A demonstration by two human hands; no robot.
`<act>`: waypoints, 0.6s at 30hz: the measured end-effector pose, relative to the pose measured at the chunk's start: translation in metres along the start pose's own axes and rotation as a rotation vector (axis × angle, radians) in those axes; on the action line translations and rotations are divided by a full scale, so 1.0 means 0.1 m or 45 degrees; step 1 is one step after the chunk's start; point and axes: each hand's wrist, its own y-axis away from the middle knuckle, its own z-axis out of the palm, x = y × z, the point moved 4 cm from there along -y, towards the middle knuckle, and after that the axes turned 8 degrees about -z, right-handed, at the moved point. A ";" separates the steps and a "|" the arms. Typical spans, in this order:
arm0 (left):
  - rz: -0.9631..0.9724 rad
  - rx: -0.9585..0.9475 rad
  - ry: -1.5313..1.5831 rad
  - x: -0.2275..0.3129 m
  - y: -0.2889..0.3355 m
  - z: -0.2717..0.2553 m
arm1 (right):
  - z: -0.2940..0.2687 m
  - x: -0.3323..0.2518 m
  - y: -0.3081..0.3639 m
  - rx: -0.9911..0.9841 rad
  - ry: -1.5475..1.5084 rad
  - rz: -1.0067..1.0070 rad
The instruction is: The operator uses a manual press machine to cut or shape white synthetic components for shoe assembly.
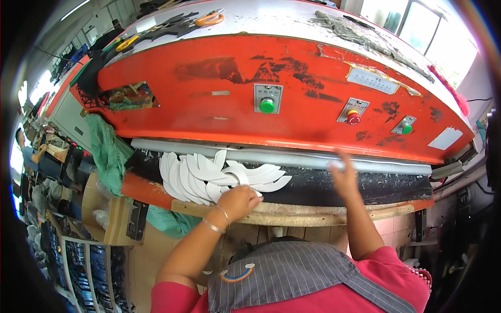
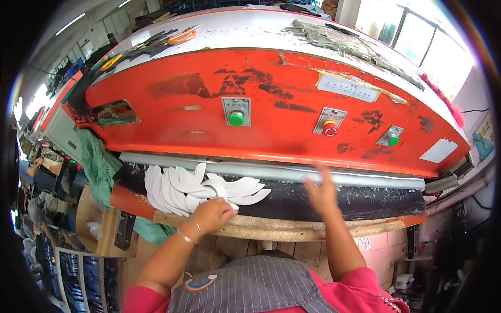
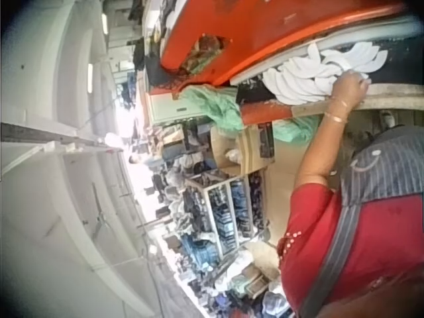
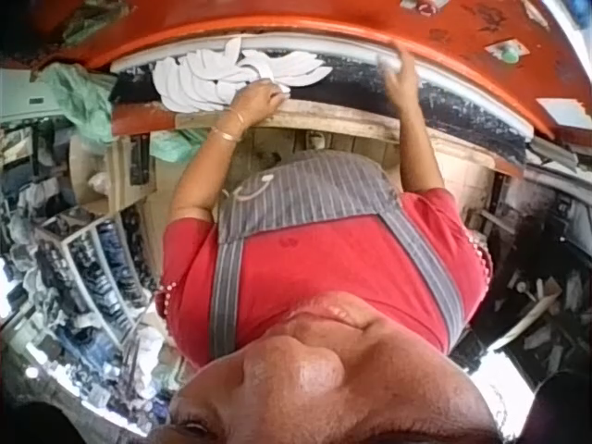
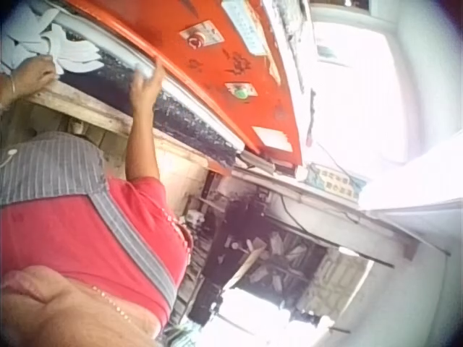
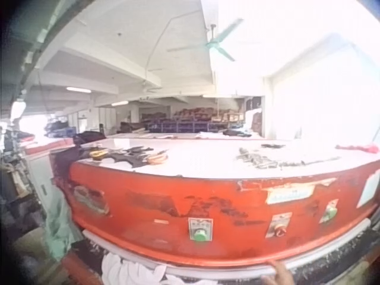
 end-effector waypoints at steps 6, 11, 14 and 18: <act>0.074 0.398 -0.001 -0.14 0.54 0.36 | 1.07 -0.88 0.90 -1.062 0.073 -0.801; 0.085 0.717 -0.077 -0.17 0.57 0.51 | 1.35 -0.93 1.14 -0.803 0.448 -0.752; 0.033 0.722 -0.051 -0.24 0.55 0.65 | 1.42 -0.77 1.26 -0.762 0.364 -0.775; 0.042 0.663 -0.105 -0.23 0.74 0.69 | 1.41 -0.80 1.41 -0.765 0.377 -0.782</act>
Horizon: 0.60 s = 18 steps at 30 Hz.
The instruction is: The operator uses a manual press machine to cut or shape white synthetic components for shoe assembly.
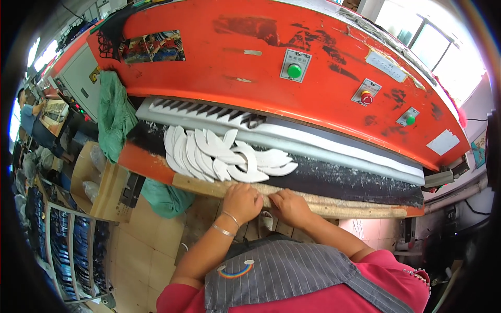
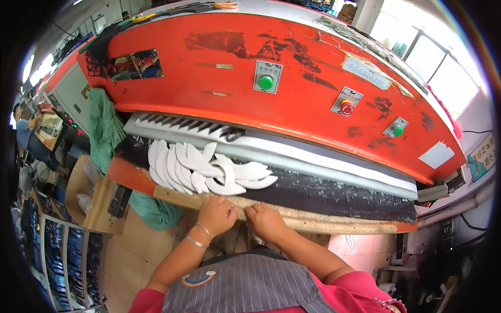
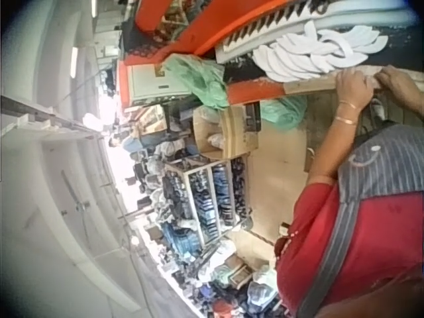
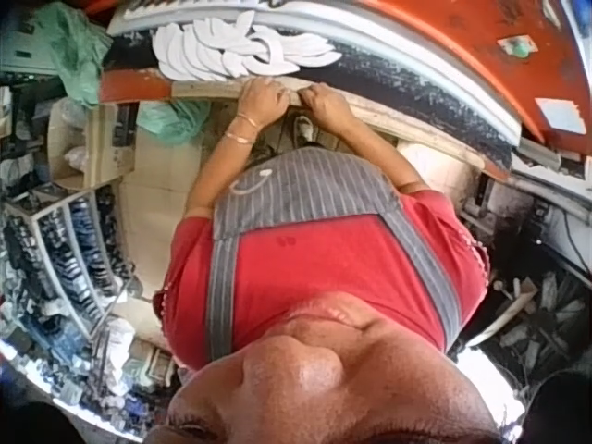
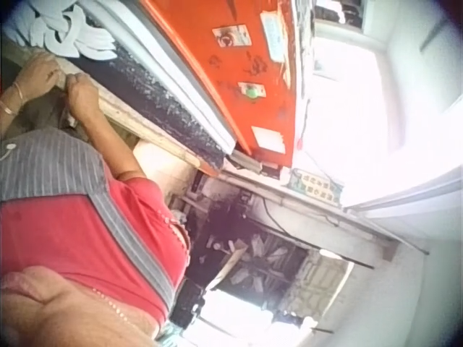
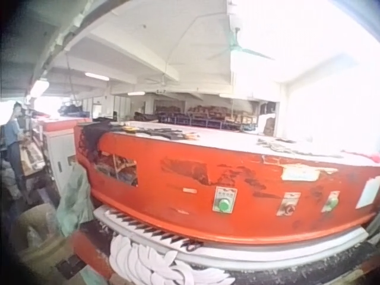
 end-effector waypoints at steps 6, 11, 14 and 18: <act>-0.062 -0.496 -0.065 -0.11 0.03 -0.16 | -0.19 0.00 -0.13 -0.708 -0.421 -0.109; 0.022 0.111 -0.231 -0.36 -0.39 -0.26 | -0.32 0.33 -1.20 0.116 0.322 -0.375; -0.104 -0.108 -0.270 -0.53 -0.34 -0.11 | -0.08 0.32 -1.58 -0.073 0.611 -0.548; -0.133 -0.173 -0.365 -0.62 -0.08 -0.01 | 0.01 0.24 -1.66 -0.451 0.445 -0.409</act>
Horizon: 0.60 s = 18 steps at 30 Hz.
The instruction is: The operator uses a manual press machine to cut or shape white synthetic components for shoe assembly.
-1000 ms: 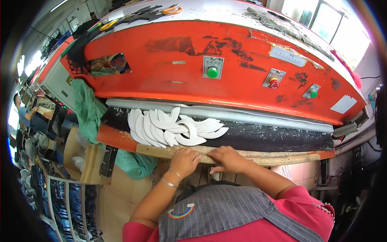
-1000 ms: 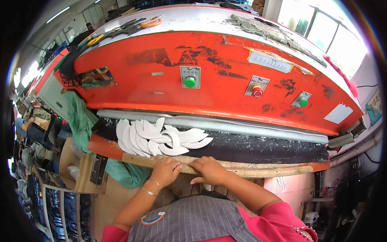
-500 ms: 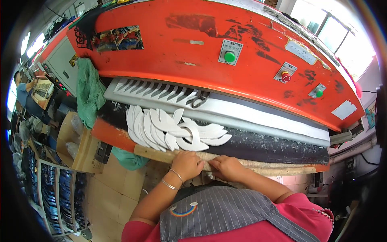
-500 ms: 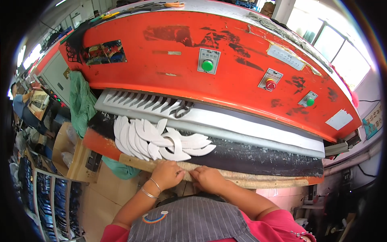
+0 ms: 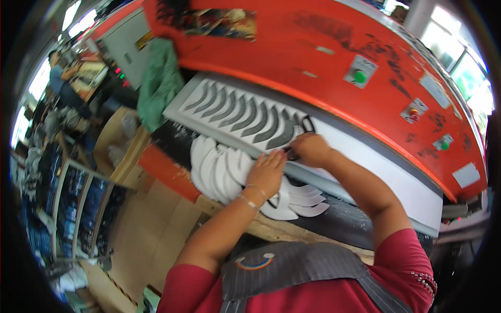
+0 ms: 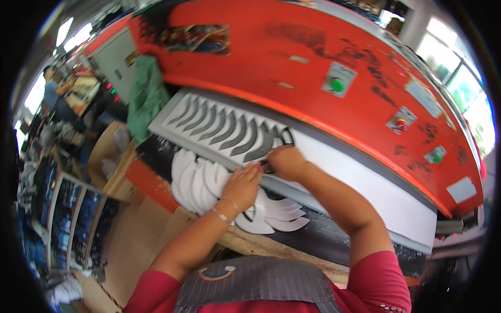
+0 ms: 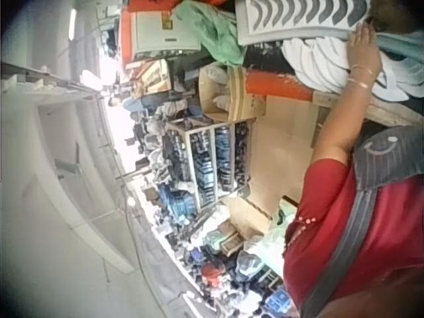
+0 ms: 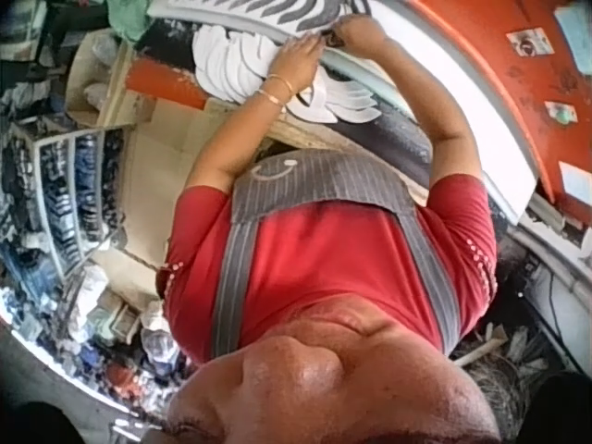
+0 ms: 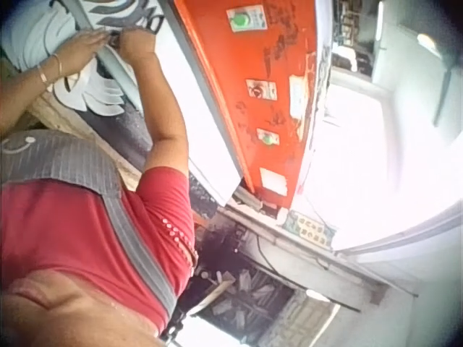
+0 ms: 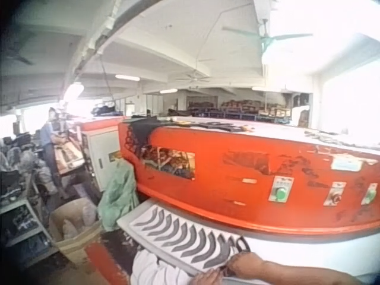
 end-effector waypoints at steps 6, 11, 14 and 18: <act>-0.025 0.103 0.042 0.01 0.09 -0.10 | -0.76 -0.33 0.83 0.479 -0.387 0.112; 0.333 -0.093 0.449 0.65 0.25 -0.35 | -0.98 -0.67 1.97 0.782 -0.981 0.481; 0.652 -0.241 1.089 1.18 0.61 -0.40 | -0.56 -0.97 2.26 0.902 -1.274 0.508; 0.348 -0.703 1.278 1.29 0.82 -0.17 | -0.13 -1.21 2.42 0.942 -1.008 0.123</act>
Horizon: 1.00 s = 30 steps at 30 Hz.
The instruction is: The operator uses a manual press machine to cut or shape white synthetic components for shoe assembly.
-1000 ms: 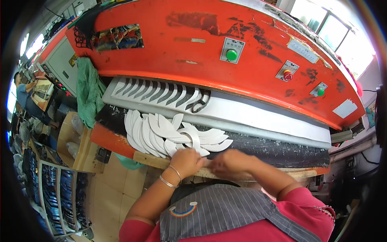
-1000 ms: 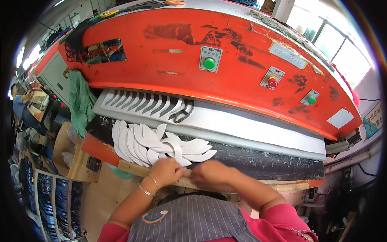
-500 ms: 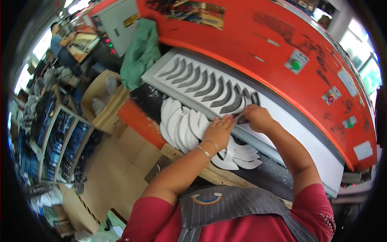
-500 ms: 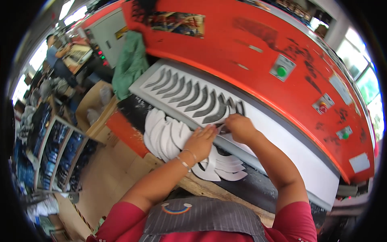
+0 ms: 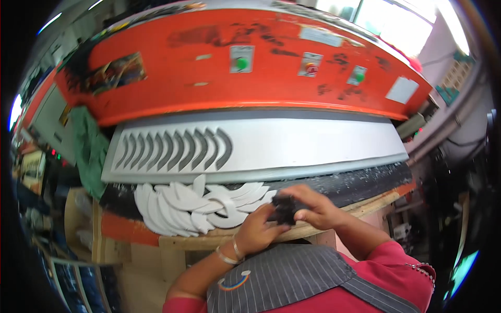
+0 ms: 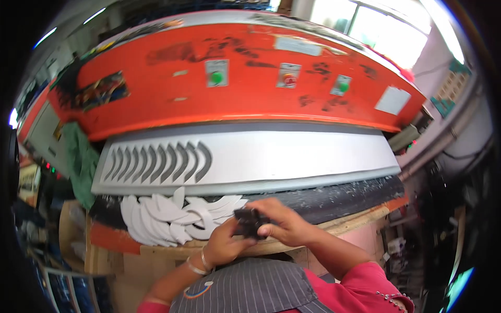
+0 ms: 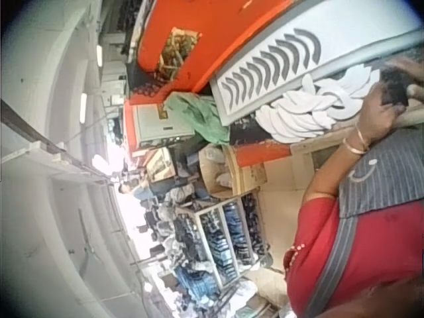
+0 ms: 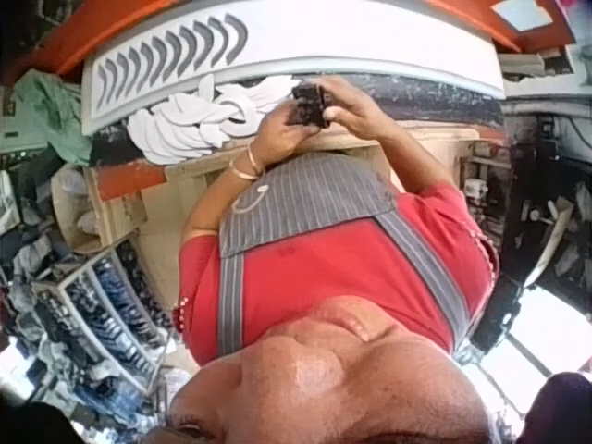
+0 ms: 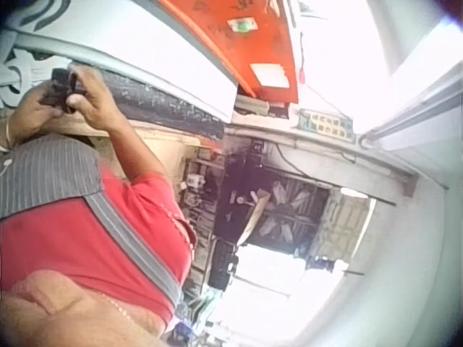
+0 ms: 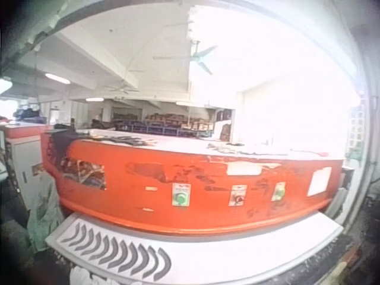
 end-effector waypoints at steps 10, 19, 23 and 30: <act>0.209 0.207 -0.208 -0.14 0.07 0.29 | 0.33 0.55 0.47 -0.302 -0.170 -0.002; 0.068 0.160 0.110 -0.15 -0.64 0.76 | -0.09 0.97 0.81 0.283 -0.194 -0.148; 0.042 0.395 0.482 -0.08 -1.04 0.97 | -0.48 1.13 0.91 0.082 -1.089 0.045; 0.129 0.661 0.128 -0.13 -1.56 1.07 | -0.67 1.46 1.04 0.806 -0.348 0.070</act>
